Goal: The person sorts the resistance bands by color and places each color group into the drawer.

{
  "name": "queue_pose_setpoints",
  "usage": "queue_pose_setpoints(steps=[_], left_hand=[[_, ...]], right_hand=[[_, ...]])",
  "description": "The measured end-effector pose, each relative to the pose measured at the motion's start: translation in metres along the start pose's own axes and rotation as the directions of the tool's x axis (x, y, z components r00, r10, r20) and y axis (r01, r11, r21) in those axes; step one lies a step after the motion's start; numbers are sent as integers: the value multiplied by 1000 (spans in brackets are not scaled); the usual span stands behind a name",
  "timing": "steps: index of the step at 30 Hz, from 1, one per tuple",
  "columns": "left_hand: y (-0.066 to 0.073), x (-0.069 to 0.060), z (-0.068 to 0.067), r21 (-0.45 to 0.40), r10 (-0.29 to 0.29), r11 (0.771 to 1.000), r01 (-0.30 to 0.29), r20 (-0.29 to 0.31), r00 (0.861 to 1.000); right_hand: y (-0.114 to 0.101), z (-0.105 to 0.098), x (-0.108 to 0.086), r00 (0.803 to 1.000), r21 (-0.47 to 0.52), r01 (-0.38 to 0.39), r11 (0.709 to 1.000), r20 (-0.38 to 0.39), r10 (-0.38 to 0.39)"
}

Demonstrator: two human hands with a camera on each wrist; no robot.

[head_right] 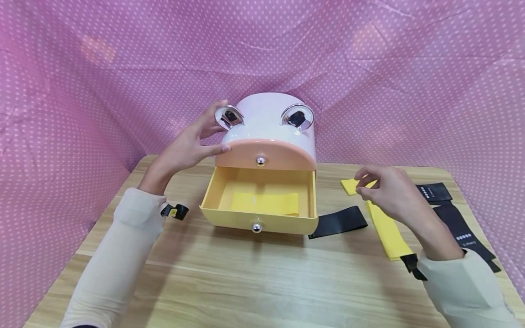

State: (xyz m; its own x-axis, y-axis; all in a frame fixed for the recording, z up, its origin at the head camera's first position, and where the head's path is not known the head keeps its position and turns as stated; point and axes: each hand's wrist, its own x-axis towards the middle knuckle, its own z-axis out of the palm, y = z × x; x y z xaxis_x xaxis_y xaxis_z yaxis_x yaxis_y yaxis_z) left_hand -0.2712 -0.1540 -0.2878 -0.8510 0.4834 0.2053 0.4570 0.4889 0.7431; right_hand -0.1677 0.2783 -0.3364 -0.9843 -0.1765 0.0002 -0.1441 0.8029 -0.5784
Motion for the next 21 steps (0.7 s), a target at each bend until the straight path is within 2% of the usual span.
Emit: queue_pose_setpoints(steps=[9, 16, 21], left_hand=[[-1, 0, 0, 17, -6, 1000, 6, -4, 1000], [1, 0, 1, 9, -8, 1000, 8, -5, 1000], [0, 0, 0, -2, -6, 1000, 6, -8, 1000]], right_hand=[[47, 2, 12, 997, -50, -35, 998, 65, 39], [80, 13, 20, 992, -9, -18, 1000, 126, 19], [98, 22, 24, 989, -15, -25, 1000, 148, 27]])
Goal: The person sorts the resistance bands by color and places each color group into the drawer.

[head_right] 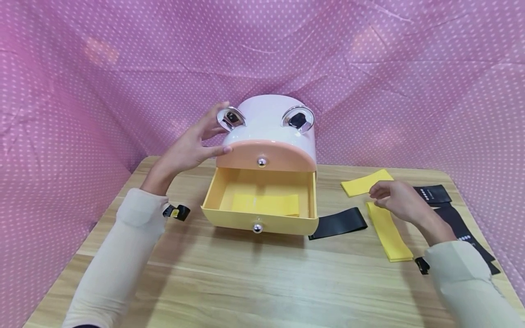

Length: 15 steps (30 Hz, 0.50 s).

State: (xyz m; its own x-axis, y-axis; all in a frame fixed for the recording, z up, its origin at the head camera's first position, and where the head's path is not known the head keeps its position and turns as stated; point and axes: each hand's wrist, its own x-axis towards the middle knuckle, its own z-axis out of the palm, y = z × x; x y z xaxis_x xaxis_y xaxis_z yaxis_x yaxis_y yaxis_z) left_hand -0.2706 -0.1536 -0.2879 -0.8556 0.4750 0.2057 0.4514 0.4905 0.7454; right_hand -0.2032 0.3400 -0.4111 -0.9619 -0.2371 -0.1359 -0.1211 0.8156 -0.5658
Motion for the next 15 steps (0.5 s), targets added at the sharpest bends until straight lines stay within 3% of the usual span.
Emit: queue_pose_setpoints(steps=[15], left_hand=[[1, -1, 1, -5, 0, 1000, 0, 3, 1000]], right_hand=[[26, 14, 9, 999, -43, 31, 999, -7, -32]])
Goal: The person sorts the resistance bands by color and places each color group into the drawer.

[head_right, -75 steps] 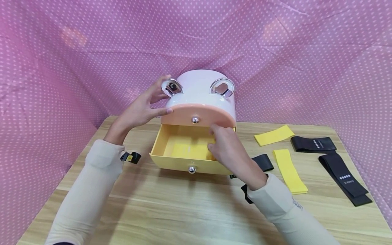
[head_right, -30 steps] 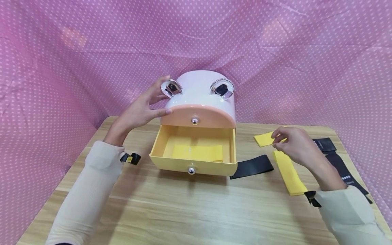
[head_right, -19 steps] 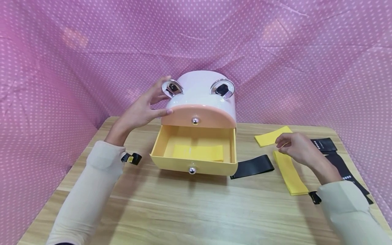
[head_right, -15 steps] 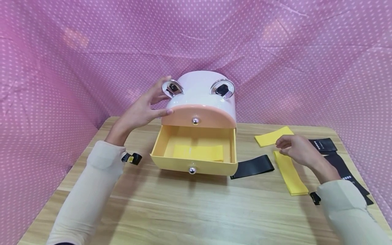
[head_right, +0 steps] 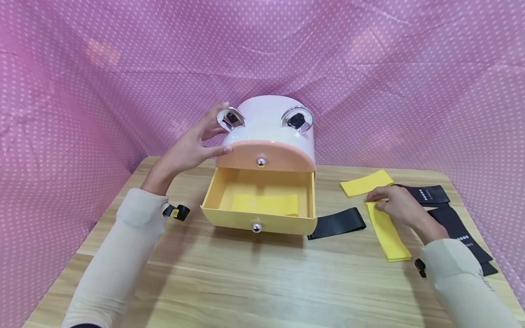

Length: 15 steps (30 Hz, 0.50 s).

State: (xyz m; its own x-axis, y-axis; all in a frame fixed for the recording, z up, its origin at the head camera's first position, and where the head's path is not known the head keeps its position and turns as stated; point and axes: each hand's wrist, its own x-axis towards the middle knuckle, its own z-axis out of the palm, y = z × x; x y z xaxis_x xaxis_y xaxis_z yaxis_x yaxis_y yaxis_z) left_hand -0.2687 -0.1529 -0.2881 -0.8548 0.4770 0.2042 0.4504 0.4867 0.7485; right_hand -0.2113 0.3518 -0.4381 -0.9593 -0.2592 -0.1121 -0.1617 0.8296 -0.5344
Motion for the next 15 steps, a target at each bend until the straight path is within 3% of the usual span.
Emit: queue_pose_setpoints(steps=[15], left_hand=[[0, 1, 0, -8, -5, 1000, 5, -2, 1000]], right_hand=[[5, 7, -2, 999, 13, -10, 1000, -50, 11]])
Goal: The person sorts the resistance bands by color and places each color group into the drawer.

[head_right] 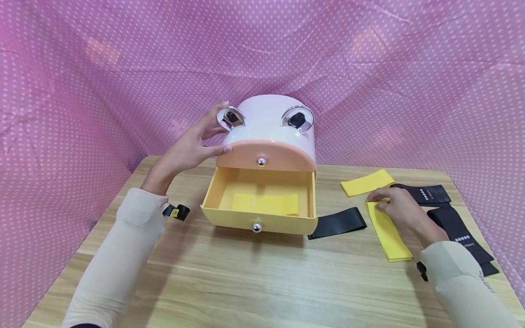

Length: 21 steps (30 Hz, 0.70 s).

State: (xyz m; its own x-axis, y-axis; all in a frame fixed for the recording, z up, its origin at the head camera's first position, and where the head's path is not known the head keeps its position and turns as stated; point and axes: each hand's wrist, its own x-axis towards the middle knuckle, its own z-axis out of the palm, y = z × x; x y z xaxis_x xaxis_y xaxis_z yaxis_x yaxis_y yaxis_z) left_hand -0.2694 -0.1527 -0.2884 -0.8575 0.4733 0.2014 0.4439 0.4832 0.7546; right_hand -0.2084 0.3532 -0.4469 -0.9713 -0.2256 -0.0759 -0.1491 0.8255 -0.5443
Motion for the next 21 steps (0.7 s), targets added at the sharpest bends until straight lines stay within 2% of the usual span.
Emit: queue_pose_setpoints(steps=[12, 21], left_hand=[[0, -1, 0, 8, 2, 1000, -2, 3, 1000], [-1, -1, 0, 10, 2, 1000, -2, -3, 1000]], right_hand=[[-2, 0, 0, 1000, -38, 19, 999, 14, -18], [-12, -15, -9, 995, -158, 89, 983, 46, -83]])
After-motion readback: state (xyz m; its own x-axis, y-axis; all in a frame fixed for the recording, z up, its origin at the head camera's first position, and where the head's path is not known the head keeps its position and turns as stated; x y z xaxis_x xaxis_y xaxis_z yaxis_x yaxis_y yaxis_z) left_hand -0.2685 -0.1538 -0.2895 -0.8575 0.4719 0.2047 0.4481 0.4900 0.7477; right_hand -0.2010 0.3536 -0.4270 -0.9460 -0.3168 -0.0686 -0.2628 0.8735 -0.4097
